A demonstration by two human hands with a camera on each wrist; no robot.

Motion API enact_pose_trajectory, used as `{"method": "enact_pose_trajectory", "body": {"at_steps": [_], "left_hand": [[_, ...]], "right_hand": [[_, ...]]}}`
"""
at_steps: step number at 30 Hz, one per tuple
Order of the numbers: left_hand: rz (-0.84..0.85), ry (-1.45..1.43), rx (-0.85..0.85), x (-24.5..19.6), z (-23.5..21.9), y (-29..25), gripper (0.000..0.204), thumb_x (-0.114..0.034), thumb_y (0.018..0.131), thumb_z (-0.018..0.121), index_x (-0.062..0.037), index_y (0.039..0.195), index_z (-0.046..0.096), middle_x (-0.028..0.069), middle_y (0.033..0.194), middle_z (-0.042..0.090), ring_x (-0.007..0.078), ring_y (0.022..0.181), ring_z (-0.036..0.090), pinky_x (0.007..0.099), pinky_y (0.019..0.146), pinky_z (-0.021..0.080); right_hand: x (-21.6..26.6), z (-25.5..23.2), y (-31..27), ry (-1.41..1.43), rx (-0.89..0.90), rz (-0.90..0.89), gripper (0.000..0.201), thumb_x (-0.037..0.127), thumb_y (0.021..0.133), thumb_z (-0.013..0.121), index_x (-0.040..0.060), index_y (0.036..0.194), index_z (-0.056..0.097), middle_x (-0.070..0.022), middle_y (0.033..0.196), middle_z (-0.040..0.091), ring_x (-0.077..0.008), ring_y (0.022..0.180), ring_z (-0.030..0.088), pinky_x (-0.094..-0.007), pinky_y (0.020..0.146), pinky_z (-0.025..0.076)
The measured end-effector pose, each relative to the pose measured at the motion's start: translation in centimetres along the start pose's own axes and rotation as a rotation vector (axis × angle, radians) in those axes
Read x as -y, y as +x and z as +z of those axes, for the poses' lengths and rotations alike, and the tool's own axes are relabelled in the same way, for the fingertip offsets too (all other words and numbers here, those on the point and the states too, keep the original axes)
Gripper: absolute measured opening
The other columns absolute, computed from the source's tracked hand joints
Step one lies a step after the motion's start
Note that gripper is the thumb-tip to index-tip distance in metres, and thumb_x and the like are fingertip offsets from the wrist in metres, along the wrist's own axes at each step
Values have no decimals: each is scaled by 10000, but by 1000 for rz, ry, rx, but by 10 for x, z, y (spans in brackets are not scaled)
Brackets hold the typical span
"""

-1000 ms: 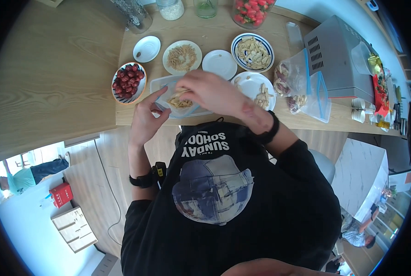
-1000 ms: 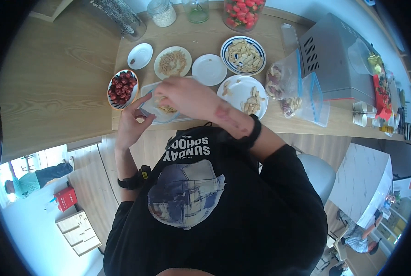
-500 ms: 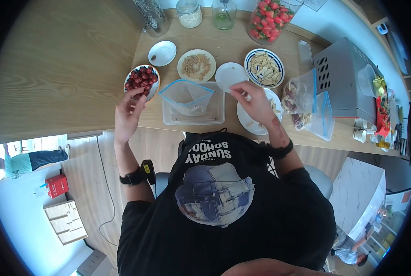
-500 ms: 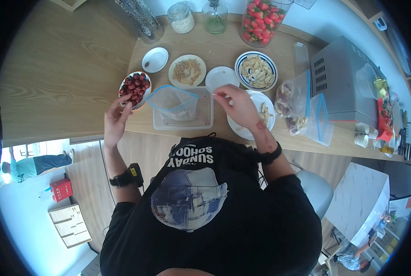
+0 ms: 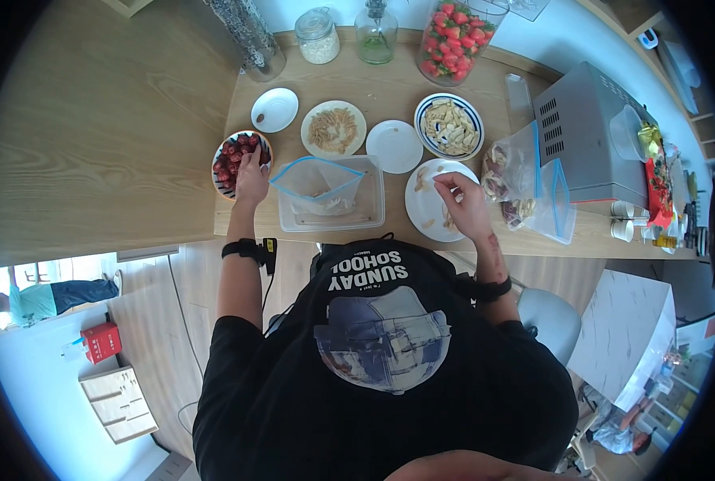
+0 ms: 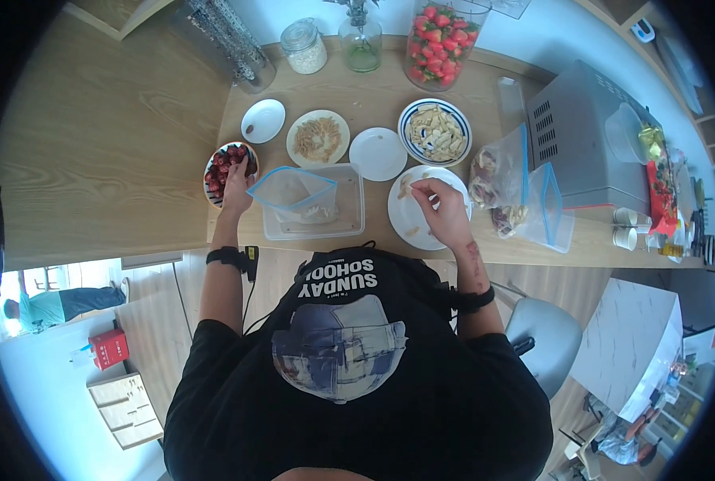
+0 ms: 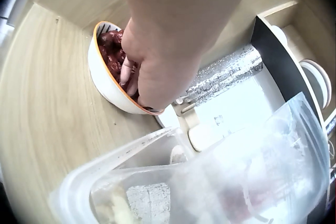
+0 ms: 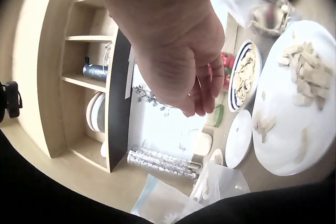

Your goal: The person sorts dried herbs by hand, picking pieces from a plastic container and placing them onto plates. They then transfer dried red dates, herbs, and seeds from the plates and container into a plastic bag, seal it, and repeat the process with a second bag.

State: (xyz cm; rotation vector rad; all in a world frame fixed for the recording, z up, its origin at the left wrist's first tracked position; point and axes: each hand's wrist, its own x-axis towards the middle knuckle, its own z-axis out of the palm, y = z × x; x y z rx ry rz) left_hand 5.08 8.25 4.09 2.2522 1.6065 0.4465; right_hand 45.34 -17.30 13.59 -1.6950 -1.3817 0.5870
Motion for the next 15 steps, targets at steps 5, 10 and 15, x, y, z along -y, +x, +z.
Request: {"method": "enact_pose_trajectory", "body": {"at_steps": [5, 10, 15], "left_hand": [[38, 79, -52, 4, 2, -4, 391, -122, 896, 658, -22, 1266, 580, 199, 1192, 557, 358, 1012, 636, 415, 865, 527], [-35, 6, -83, -6, -7, -13, 274, -193, 889, 678, -76, 1126, 606, 157, 1118, 575, 357, 1007, 627, 464, 863, 510], [-104, 50, -27, -12, -17, -14, 362, -223, 878, 691, -98, 1195, 570, 147, 1065, 658, 357, 956, 659, 466, 810, 532]], "right_hand": [[-11, 1, -4, 4, 22, 60, 142, 117, 919, 678, 14, 1010, 714, -81, 901, 729, -158, 732, 657, -290, 671, 519], [-15, 6, -1, 1, 48, 49, 142, 120, 921, 678, 14, 1008, 715, -77, 890, 729, -152, 728, 657, -287, 675, 519], [-15, 9, 3, 13, 64, 43, 139, 119, 923, 676, 15, 1006, 714, -73, 881, 724, -152, 732, 659, -287, 675, 519]]}}
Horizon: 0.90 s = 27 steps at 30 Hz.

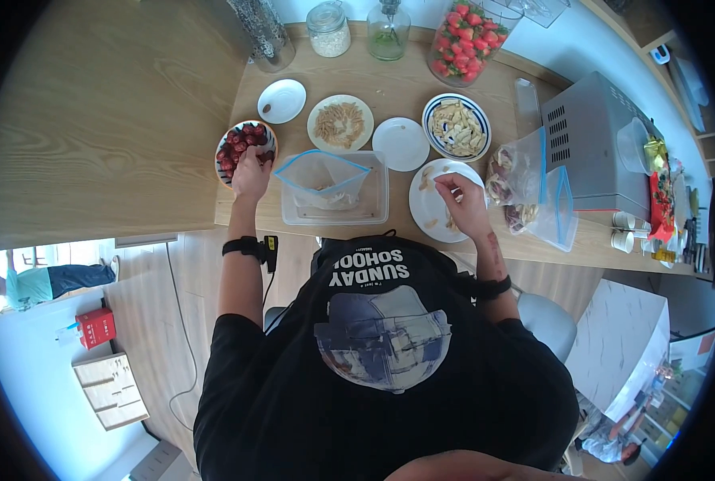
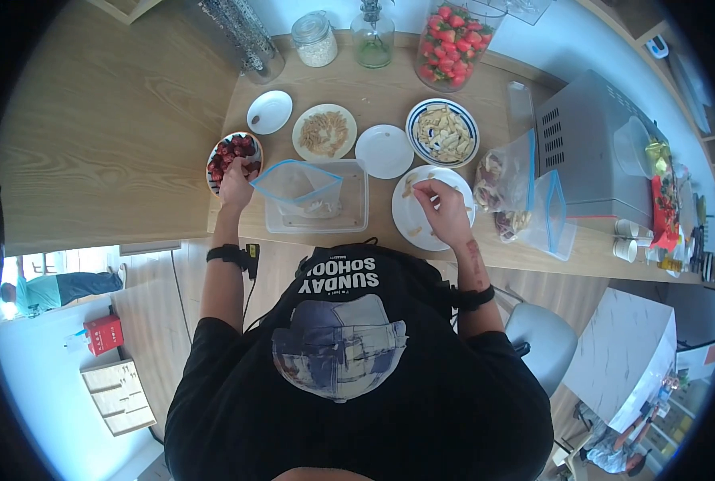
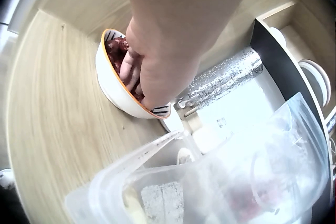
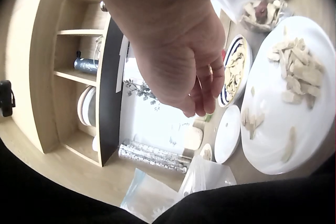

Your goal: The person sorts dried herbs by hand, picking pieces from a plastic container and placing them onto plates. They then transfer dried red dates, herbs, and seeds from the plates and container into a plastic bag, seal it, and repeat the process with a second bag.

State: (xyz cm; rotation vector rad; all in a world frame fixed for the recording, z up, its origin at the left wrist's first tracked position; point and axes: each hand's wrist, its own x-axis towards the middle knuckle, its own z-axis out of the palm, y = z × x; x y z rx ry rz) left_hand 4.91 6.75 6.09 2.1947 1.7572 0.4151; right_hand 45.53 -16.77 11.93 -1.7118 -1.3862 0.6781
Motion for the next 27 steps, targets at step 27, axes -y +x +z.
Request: {"method": "enact_pose_trajectory", "body": {"at_steps": [27], "left_hand": [[-319, 110, 295, 3, 7, 22, 563, -516, 904, 548, -61, 1232, 591, 193, 1170, 688, 404, 1124, 633, 491, 960, 488]], "right_hand": [[-16, -2, 1, -8, 31, 24, 145, 118, 932, 668, 7, 1018, 704, -69, 874, 723, -147, 728, 660, -281, 664, 515]]}}
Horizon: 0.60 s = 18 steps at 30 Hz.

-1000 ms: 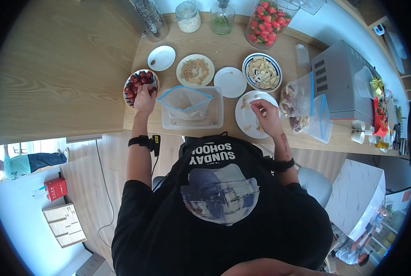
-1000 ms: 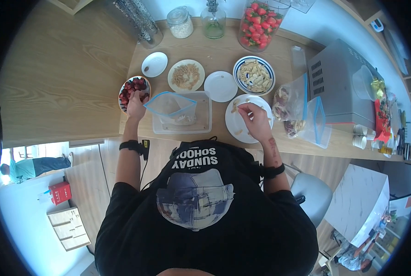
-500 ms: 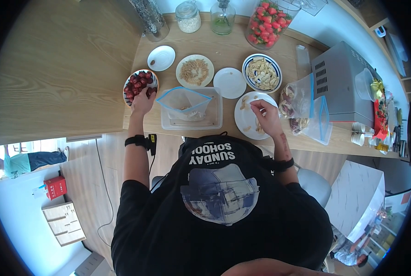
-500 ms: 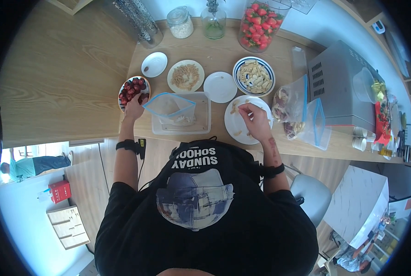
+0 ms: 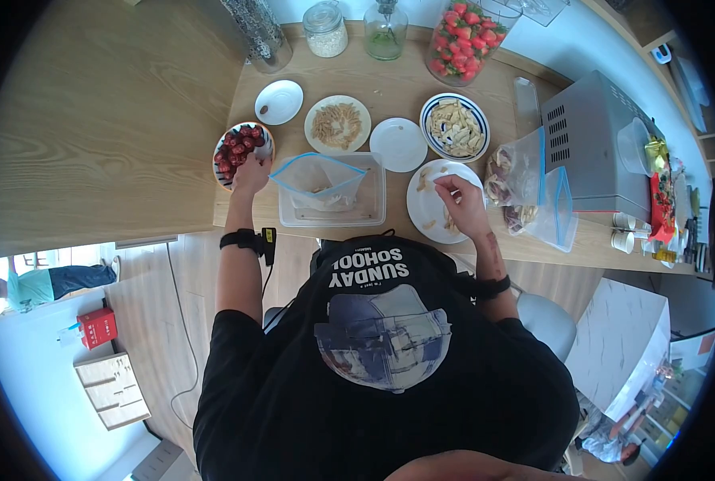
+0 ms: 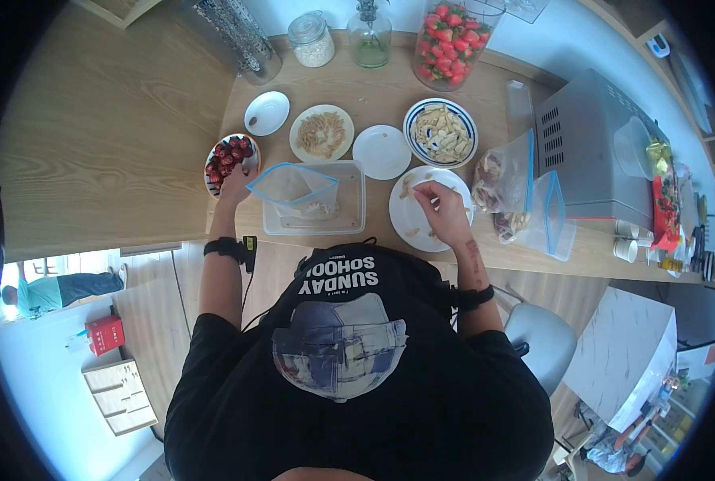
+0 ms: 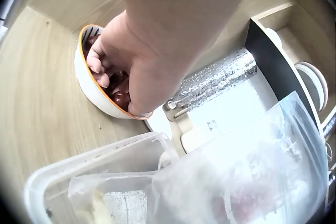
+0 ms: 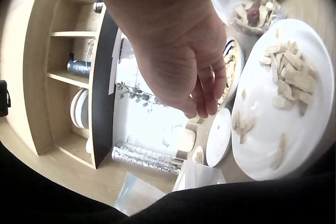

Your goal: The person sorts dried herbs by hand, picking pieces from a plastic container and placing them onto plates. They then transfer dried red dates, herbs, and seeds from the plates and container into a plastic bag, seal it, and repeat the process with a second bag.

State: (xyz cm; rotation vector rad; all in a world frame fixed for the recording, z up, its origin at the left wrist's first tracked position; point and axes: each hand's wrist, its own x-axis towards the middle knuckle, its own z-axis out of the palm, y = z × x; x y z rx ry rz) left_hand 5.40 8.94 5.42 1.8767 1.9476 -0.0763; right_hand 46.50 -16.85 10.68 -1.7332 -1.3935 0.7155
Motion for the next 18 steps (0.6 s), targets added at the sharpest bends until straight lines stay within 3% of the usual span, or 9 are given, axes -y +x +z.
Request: {"method": "enact_pose_trajectory", "body": {"at_steps": [7, 10, 12, 16, 18], "left_hand": [[44, -37, 40, 6, -9, -10, 555, -517, 892, 571, -36, 1163, 629, 231, 1163, 679, 408, 1121, 633, 477, 961, 481], [103, -95, -29, 14, 1, -11, 541, -524, 879, 606, -27, 1082, 668, 229, 1132, 690, 417, 1074, 645, 486, 948, 480], [146, -14, -185, 14, 5, -18, 498, -485, 880, 644, -11, 1028, 684, 205, 1048, 710, 401, 1037, 644, 476, 930, 486], [201, -59, -182, 10, -4, -32, 450, -437, 895, 654, -7, 1025, 682, 191, 978, 710, 370, 1053, 619, 460, 931, 485], [194, -206, -94, 13, -6, -29, 405, -393, 908, 650, -4, 1015, 680, 183, 920, 705, 358, 1108, 576, 452, 948, 475]], "right_hand": [[-1, 2, 0, 16, 6, 5, 146, 116, 933, 666, 0, 1015, 701, -77, 870, 722, -150, 735, 664, -288, 672, 526], [-1, 1, 1, 12, 20, 11, 153, 125, 936, 659, 2, 1019, 699, -92, 878, 726, -176, 766, 685, -300, 681, 533], [-2, 1, 1, 10, 30, 17, 162, 137, 940, 652, 5, 1022, 699, -106, 885, 730, -201, 794, 704, -312, 688, 538], [-4, 3, 2, 6, 31, 7, 158, 133, 939, 653, 9, 1024, 698, -108, 878, 728, -201, 787, 701, -313, 686, 537], [-3, 3, 3, 6, 32, 3, 157, 132, 938, 653, 9, 1025, 697, -109, 877, 728, -201, 788, 702, -312, 687, 537]]}}
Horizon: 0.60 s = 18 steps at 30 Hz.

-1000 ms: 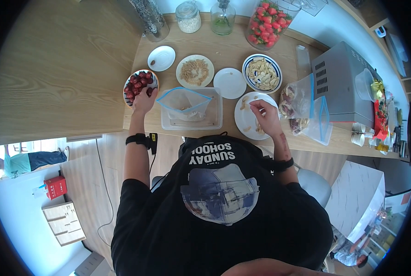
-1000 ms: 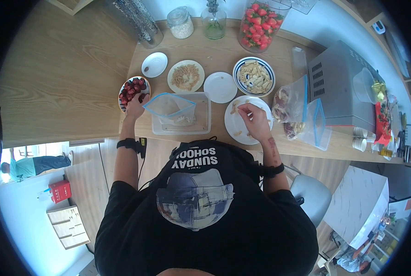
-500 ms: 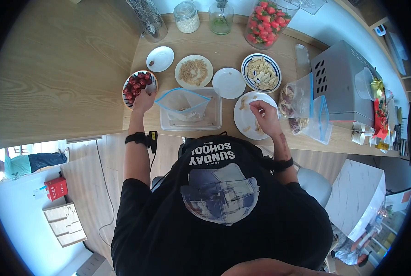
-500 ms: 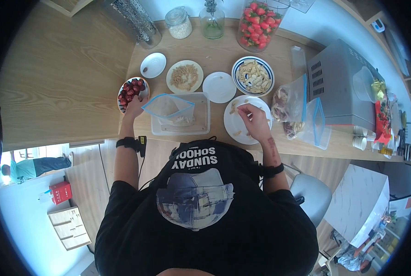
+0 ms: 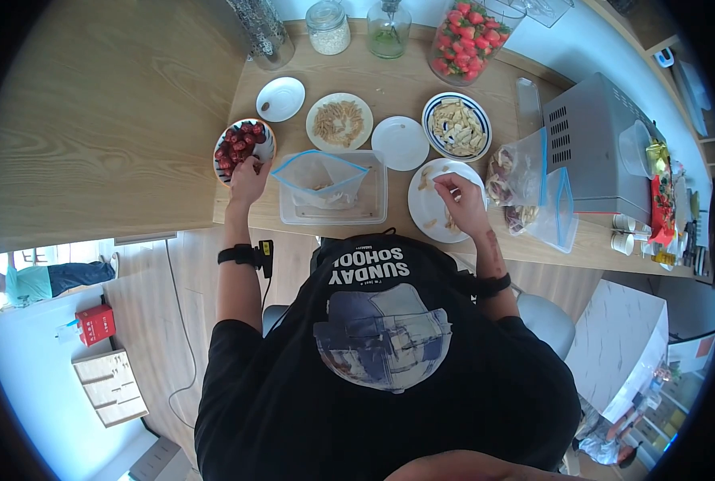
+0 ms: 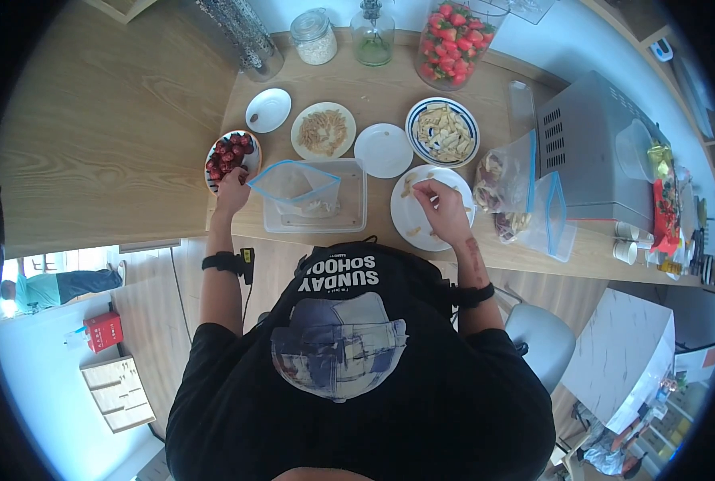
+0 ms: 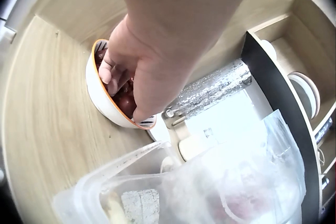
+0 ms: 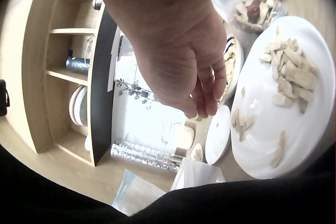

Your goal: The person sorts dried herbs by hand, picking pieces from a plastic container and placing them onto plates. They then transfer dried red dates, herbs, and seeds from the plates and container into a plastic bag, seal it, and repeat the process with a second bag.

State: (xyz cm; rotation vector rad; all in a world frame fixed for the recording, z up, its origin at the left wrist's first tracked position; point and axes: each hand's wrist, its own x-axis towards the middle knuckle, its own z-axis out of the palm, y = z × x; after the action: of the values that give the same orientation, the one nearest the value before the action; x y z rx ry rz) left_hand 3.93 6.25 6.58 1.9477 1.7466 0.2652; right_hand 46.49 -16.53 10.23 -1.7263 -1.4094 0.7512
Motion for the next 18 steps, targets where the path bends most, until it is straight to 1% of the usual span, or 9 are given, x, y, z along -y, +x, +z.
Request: {"method": "enact_pose_trajectory", "body": {"at_steps": [3, 4, 6, 7, 9, 13, 15, 16, 18], "left_hand": [[49, 61, 19, 6, -3, -4, 402, -412, 916, 636, -42, 1063, 687, 204, 1017, 672, 364, 1127, 566, 456, 960, 467], [48, 61, 18, 7, -4, -6, 402, -412, 916, 636, -42, 1063, 687, 204, 1017, 672, 364, 1127, 566, 456, 960, 467], [51, 139, 23, 10, -2, -10, 385, -429, 926, 624, -107, 1124, 692, 223, 1140, 604, 392, 1123, 556, 466, 971, 457], [51, 140, 23, 11, -2, -11, 385, -429, 926, 624, -107, 1124, 692, 223, 1140, 604, 392, 1123, 556, 466, 971, 457], [15, 225, 13, 5, -4, -14, 372, -444, 938, 603, -165, 1169, 690, 237, 1199, 538, 428, 1122, 539, 486, 985, 443], [29, 343, -34, 1, -3, -19, 379, -434, 926, 625, -149, 1168, 689, 238, 1162, 549, 455, 1131, 518, 504, 998, 427], [117, 251, -89, 10, 2, -18, 347, -362, 897, 687, -136, 1161, 688, 239, 1164, 543, 443, 1092, 549, 487, 965, 452], [117, 252, -88, 14, 5, -18, 347, -362, 897, 687, -136, 1161, 688, 239, 1164, 543, 443, 1092, 549, 487, 965, 452], [161, 111, -147, 14, 7, -21, 296, -259, 871, 731, -114, 1126, 692, 236, 1139, 564, 419, 1033, 584, 468, 915, 479]], "right_hand": [[3, 0, 1, -7, 1, -6, 156, 130, 938, 653, 8, 1025, 694, -111, 876, 727, -200, 792, 703, -312, 689, 538], [3, 0, 1, -8, -1, -11, 156, 132, 938, 654, 8, 1024, 694, -111, 874, 727, -200, 788, 703, -310, 684, 538], [2, 1, 1, -9, -4, -16, 156, 133, 938, 655, 9, 1023, 694, -112, 871, 727, -200, 784, 703, -308, 680, 537], [1, 2, 1, -8, -4, -16, 156, 135, 937, 656, 11, 1024, 694, -110, 869, 727, -200, 779, 703, -307, 675, 537], [-1, 3, 1, -8, -7, -14, 156, 136, 937, 656, 13, 1024, 695, -109, 866, 728, -200, 774, 703, -306, 669, 537], [-1, 3, 0, -2, -4, -14, 151, 134, 936, 657, 16, 1022, 696, -105, 864, 730, -195, 769, 704, -304, 662, 538], [-2, 3, -1, -1, -2, -10, 149, 133, 936, 657, 17, 1021, 696, -104, 866, 731, -193, 770, 704, -305, 662, 539], [-4, 4, -1, 4, -4, -8, 148, 134, 935, 659, 18, 1020, 696, -104, 868, 731, -191, 773, 706, -304, 663, 539], [-6, 5, -1, 9, -6, -5, 147, 134, 934, 660, 19, 1019, 696, -104, 870, 732, -190, 775, 707, -303, 663, 539]]}}
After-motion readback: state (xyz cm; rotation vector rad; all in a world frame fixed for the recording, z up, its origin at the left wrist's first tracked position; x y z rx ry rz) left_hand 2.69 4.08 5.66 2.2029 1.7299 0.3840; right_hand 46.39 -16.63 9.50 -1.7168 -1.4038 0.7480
